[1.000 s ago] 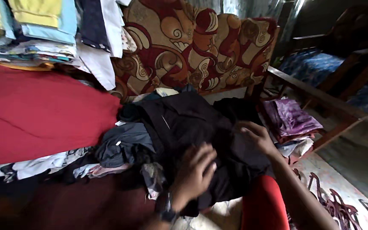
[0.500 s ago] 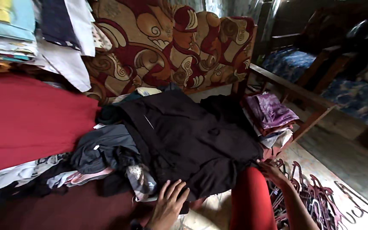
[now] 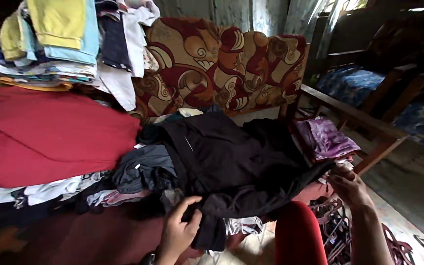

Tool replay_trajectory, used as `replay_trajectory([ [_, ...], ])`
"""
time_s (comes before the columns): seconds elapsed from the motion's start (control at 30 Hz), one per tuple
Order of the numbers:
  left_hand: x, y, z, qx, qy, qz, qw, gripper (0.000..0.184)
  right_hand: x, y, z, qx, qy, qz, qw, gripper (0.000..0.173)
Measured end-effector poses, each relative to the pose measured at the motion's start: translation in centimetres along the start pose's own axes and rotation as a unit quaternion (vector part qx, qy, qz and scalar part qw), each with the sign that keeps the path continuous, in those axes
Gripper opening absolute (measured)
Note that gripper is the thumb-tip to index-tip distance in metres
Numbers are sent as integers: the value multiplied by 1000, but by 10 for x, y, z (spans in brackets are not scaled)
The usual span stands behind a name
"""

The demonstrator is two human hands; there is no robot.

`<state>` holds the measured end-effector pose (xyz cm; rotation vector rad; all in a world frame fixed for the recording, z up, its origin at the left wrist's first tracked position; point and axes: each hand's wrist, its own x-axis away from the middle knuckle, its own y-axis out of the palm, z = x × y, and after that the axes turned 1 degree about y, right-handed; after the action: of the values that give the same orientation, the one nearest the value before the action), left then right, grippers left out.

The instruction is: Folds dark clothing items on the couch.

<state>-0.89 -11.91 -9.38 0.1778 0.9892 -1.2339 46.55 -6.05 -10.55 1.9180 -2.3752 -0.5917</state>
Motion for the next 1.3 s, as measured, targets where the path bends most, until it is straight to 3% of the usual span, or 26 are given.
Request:
replay_trajectory([
  [0.03,-6,-2,3,11,0,0,1000,22,-5,2,-3,-5,-19,10,1000,22],
  [0.17,-26,-6,9,17,26,-9,999,20,-22,15,-13,-5,-65,20,998,30],
  [0.37,-51,-11,9,-19,57,14,998,22,-68,30,-25,-27,-115,76,990,24],
  [0.57,-103,-20,10,-78,37,31,996,22,-142,78,-36,-39,-53,130,989,9],
  [0.83,-182,-24,-7,-168,-4,34,985,25,-234,144,-22,67,-5,161,985,23],
  [0.93,-213,-26,-9,-214,-60,5,975,23,-259,169,-21,117,15,159,980,29],
  [1.0,-234,-24,-16,-259,-118,-25,958,23,-277,182,-13,184,19,137,973,32],
  [1.1,-253,-17,-40,-332,-201,-115,914,28,-294,191,10,320,39,19,946,40],
  [1.3,-252,-30,-36,-360,-274,-208,867,66,-250,225,6,370,16,-186,910,33],
])
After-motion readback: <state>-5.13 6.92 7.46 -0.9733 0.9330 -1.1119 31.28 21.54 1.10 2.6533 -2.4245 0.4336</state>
